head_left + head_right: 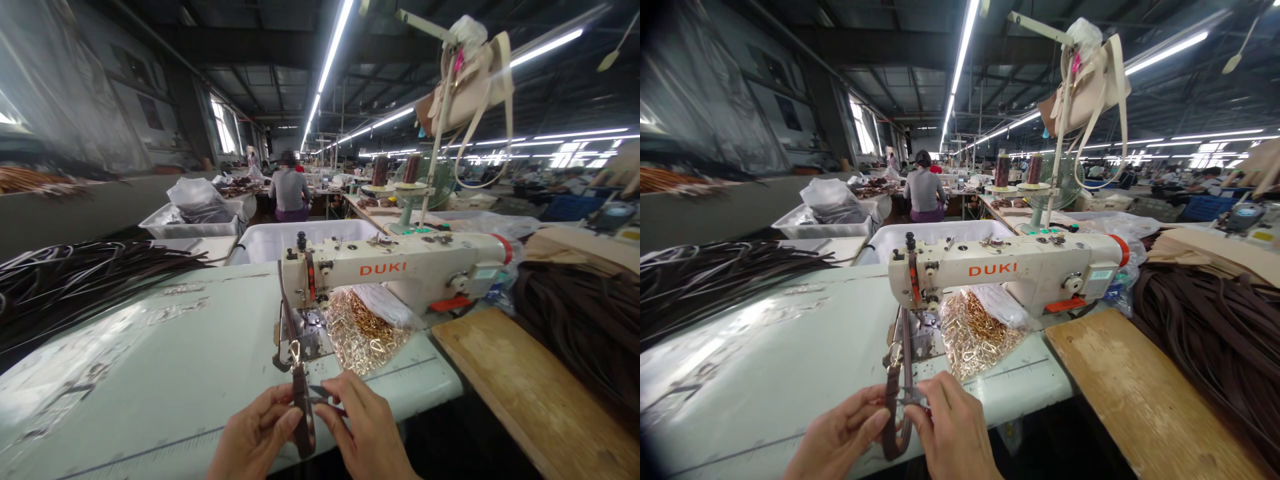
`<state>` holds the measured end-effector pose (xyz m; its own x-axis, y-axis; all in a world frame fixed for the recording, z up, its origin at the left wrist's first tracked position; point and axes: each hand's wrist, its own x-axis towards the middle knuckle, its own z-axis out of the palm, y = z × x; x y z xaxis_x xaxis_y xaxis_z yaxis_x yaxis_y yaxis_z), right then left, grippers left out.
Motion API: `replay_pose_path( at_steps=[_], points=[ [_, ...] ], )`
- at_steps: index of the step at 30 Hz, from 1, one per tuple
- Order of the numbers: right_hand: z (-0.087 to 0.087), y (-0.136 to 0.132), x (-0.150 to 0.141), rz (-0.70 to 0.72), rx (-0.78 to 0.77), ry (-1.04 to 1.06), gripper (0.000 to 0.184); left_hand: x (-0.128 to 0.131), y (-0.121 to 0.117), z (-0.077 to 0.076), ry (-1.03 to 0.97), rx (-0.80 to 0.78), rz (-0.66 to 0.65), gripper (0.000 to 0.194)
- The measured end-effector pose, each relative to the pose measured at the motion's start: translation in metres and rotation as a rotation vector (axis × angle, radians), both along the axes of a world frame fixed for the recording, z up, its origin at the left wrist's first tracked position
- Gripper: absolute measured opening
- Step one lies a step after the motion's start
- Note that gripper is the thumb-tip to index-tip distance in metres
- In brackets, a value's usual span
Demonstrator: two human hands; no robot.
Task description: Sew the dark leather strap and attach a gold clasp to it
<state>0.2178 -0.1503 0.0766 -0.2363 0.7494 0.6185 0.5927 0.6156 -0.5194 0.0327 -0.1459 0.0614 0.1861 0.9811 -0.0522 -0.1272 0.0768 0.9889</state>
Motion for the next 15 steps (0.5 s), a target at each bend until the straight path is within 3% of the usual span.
replay_pose_path(
  at_steps=[9, 12, 15],
  points=[
    [0.002, -0.005, -0.004, -0.078, 0.114, -0.127, 0.018, -0.008, -0.007, 0.01, 0.418, 0.148, -0.093, 0.042],
    [0.001, -0.005, -0.006, -0.097, 0.159, -0.118, 0.019, -0.006, -0.008, 0.011, 0.387, 0.132, -0.099, 0.042],
    [0.0, -0.004, -0.005, -0.077, 0.214, -0.108, 0.018, -0.003, -0.008, 0.012, 0.19, 0.067, -0.121, 0.045]
  ],
)
